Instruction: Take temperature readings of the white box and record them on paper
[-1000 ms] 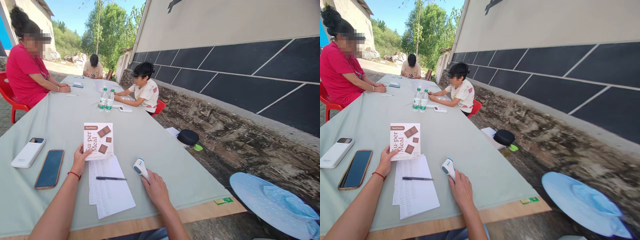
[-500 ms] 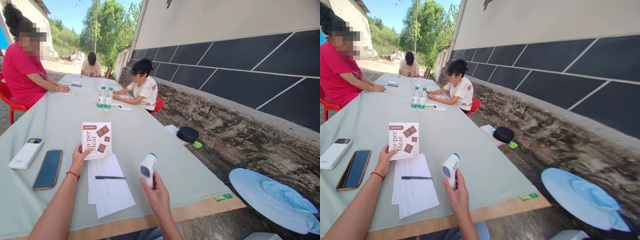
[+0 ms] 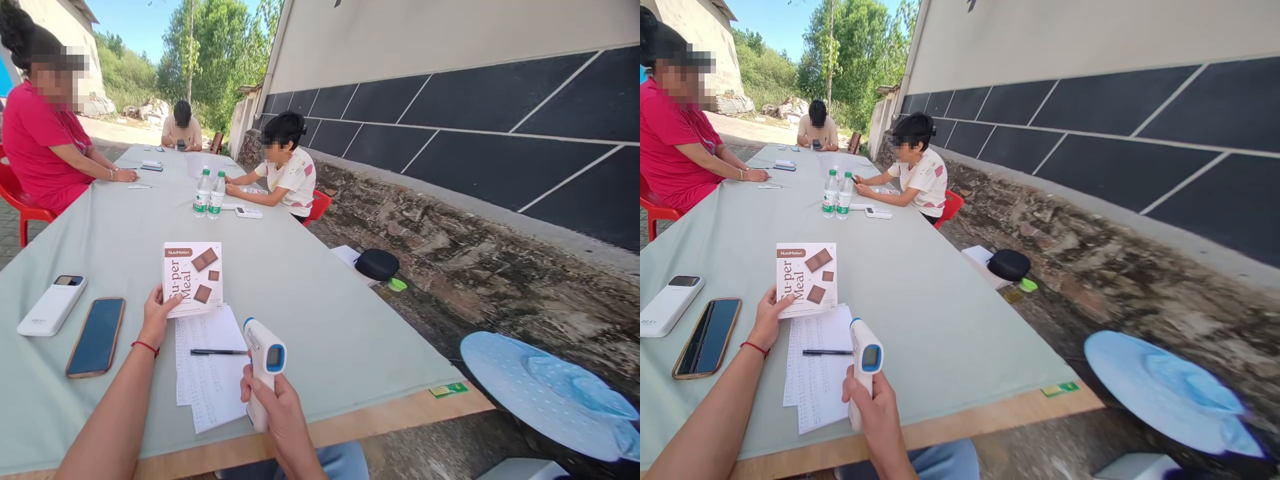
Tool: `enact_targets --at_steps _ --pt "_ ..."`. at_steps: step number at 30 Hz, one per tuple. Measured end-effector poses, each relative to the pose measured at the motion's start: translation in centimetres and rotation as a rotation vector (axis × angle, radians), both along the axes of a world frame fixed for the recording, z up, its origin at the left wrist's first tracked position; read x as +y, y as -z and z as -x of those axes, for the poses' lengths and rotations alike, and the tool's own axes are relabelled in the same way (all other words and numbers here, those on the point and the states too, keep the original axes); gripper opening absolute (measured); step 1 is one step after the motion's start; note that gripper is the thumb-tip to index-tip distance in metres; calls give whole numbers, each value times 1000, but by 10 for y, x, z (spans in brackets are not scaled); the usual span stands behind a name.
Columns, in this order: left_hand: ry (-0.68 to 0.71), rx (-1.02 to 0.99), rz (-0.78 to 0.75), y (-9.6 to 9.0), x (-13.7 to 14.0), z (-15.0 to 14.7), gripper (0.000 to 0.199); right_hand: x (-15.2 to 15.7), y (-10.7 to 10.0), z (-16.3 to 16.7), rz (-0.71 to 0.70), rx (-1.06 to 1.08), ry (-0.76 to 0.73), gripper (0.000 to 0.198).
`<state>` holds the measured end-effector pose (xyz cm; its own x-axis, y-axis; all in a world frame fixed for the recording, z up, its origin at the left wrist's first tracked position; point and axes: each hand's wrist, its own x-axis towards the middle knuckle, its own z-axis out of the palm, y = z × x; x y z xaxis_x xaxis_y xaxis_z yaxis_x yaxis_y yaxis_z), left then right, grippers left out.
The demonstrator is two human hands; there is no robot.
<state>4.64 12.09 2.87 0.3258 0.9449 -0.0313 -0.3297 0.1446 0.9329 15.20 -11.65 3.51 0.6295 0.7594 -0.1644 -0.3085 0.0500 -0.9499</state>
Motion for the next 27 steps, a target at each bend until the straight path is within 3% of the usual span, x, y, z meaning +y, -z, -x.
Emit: enact_targets --at_steps 3,7,17,22,27 --pt "-8 -5 -2 0 0 0 70 4 -9 9 -85 118 -47 53" --pt "6 -7 -25 -1 -1 0 66 4 -17 20 -97 209 -125 55" --pt "1 -22 -17 -2 -2 -2 65 2 -18 12 -75 219 -79 55" --pt "7 -31 -11 -1 -3 -3 64 4 -19 11 -72 303 -145 50" --pt "3 -31 -16 -3 -4 -4 68 20 -24 18 -89 229 -187 47"
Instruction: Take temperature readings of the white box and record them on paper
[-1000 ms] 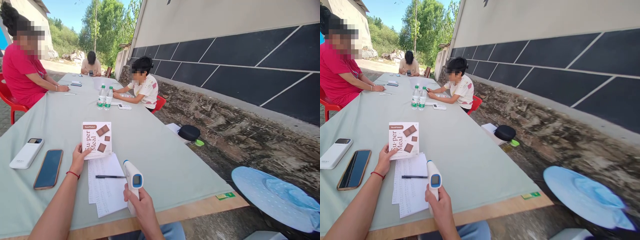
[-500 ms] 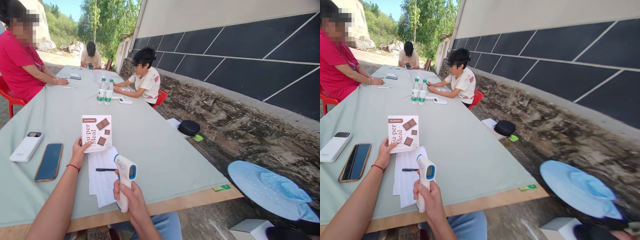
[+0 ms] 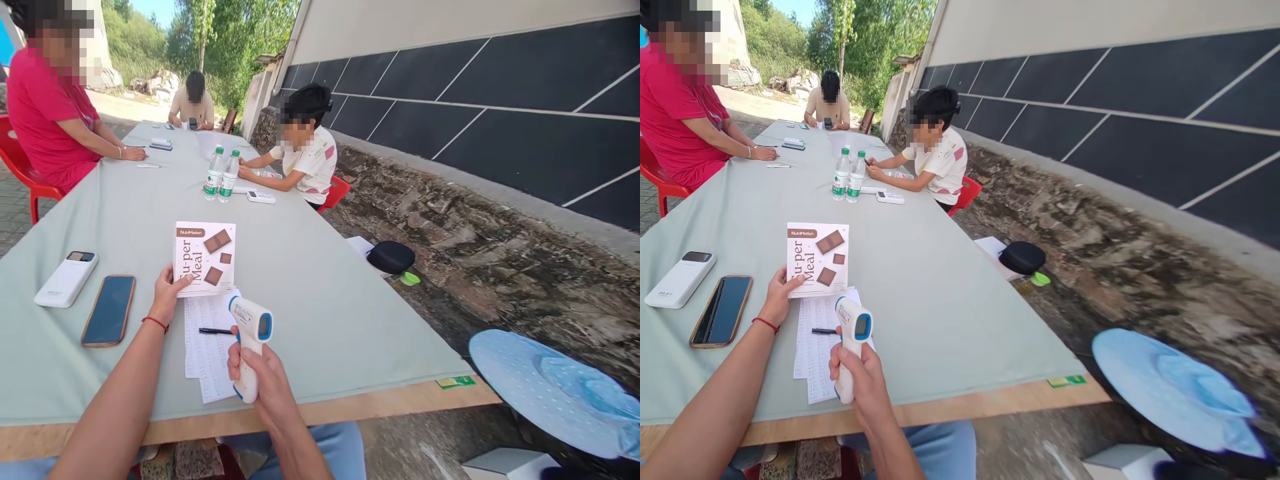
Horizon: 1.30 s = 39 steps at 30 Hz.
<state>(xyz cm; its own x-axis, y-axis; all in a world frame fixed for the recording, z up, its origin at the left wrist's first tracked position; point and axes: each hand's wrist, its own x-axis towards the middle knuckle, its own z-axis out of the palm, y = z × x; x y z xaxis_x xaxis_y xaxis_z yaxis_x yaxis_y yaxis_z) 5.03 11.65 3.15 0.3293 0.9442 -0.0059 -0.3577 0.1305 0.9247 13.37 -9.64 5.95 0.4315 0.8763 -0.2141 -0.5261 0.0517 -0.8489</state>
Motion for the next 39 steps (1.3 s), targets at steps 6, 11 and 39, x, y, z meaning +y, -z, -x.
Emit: enact_targets --at_steps 6,11,39 --pt "29 -19 -4 -2 -3 0 69 28 -14 -5 -43 -102 29 50" --pt "81 -15 -15 -2 -6 -1 68 44 -14 -8 -16 -137 11 42" --pt "265 -12 -111 4 -10 -4 68 77 -24 -18 18 -275 204 30"
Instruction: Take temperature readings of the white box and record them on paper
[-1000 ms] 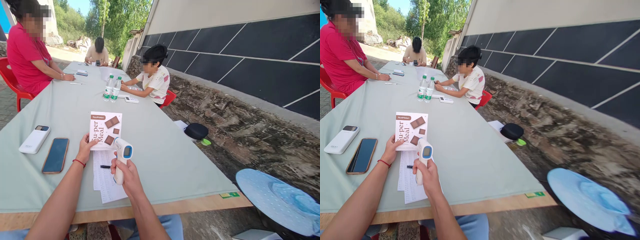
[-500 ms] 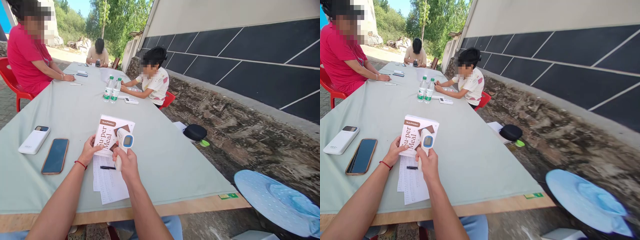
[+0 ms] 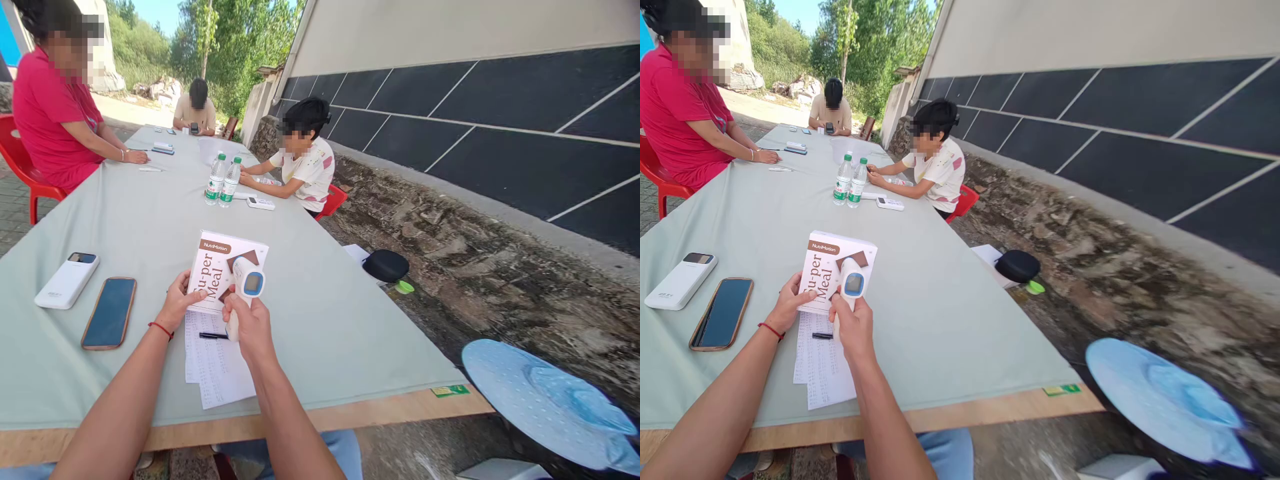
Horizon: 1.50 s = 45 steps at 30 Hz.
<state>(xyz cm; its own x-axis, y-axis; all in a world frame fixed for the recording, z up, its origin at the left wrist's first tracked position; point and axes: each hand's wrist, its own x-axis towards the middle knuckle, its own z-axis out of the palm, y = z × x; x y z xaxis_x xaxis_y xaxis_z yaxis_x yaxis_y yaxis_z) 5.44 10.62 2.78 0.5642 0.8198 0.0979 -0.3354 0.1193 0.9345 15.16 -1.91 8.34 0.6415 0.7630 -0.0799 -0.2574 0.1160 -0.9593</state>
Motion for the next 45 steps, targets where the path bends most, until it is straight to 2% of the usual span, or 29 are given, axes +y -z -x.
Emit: enact_targets --at_steps 7,12,21,34,45 --pt "-20 4 7 4 2 0 69 -6 -7 2 -23 28 -40 34" --pt "-103 3 -6 1 3 0 69 -24 -17 7 -20 -38 -42 25" --pt "-240 -2 28 3 10 3 69 -43 -30 15 -72 -111 -62 31" --pt "-236 -16 57 -2 8 5 71 -47 -27 21 -39 -131 -95 30" --pt "-236 3 46 -1 9 5 73 -47 -37 27 -61 -137 -84 28"
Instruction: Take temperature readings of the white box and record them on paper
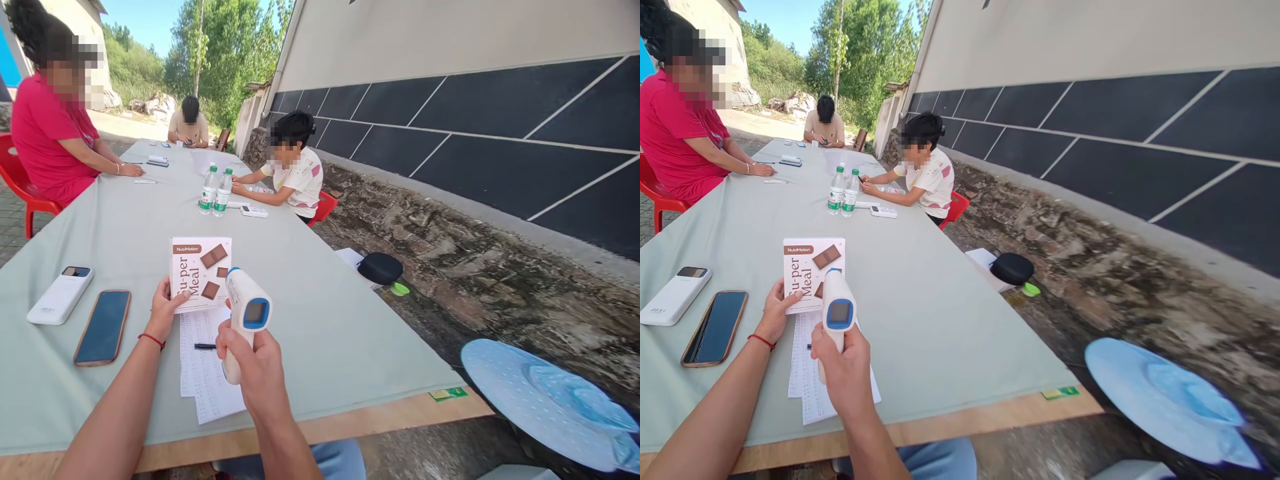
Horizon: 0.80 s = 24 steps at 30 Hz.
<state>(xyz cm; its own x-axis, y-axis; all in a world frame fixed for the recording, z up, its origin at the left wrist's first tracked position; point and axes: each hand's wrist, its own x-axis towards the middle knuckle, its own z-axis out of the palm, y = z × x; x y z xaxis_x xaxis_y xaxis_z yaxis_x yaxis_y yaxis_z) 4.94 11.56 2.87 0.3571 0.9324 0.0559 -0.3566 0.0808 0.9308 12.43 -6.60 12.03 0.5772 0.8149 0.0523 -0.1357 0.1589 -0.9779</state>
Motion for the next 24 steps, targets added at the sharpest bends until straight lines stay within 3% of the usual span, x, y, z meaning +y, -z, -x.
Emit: enact_targets --at_steps 8,24 --pt "-14 11 -8 -1 1 -1 71 -1 -9 3 -11 5 -18 28" --pt "-110 49 -18 4 5 0 71 -6 -4 5 18 1 -3 35"
